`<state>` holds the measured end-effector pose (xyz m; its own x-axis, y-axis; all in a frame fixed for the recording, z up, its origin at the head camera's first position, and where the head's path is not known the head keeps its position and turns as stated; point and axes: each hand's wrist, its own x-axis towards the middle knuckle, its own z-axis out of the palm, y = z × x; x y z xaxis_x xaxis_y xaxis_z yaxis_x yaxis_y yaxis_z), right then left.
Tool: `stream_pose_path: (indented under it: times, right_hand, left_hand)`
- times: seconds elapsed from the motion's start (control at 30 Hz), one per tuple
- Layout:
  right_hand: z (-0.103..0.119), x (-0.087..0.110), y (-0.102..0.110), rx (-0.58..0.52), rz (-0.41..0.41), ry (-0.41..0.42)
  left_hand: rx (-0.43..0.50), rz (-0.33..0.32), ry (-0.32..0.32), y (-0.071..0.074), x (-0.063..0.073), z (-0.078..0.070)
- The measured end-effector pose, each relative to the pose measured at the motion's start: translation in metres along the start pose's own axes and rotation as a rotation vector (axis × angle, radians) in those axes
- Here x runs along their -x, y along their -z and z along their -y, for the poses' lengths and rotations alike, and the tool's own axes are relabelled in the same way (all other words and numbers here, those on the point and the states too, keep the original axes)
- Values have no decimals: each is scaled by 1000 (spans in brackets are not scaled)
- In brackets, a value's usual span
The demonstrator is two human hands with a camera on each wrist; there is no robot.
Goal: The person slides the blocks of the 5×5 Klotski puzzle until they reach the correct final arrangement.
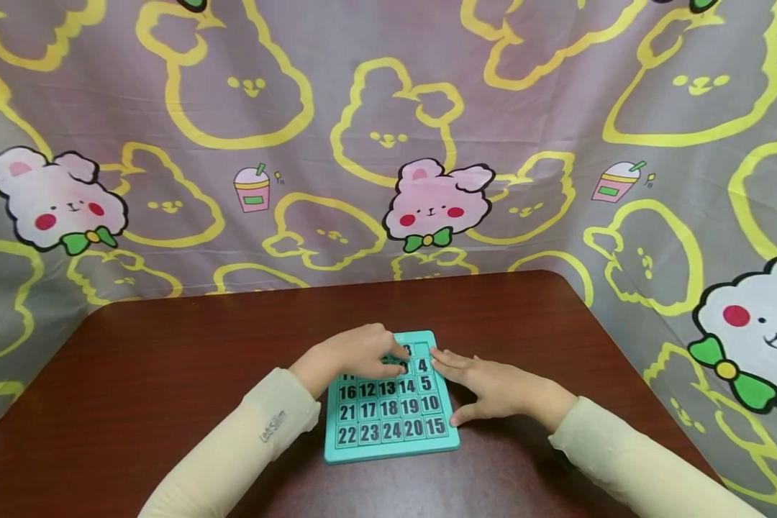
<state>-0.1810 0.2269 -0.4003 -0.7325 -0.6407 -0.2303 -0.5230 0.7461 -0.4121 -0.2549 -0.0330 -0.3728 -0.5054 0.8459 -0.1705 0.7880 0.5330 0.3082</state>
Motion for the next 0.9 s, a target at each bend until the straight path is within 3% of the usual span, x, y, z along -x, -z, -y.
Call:
stream_pose_path:
  times: [0.4, 0.9]
  right_hand:
    - [1, 0, -1, -12, 6, -1]
    - [3, 0, 2, -22, 10, -5]
  left_hand:
    - [5, -17, 21, -3, 11, 1]
    - [36, -32, -116, -3, 16, -22]
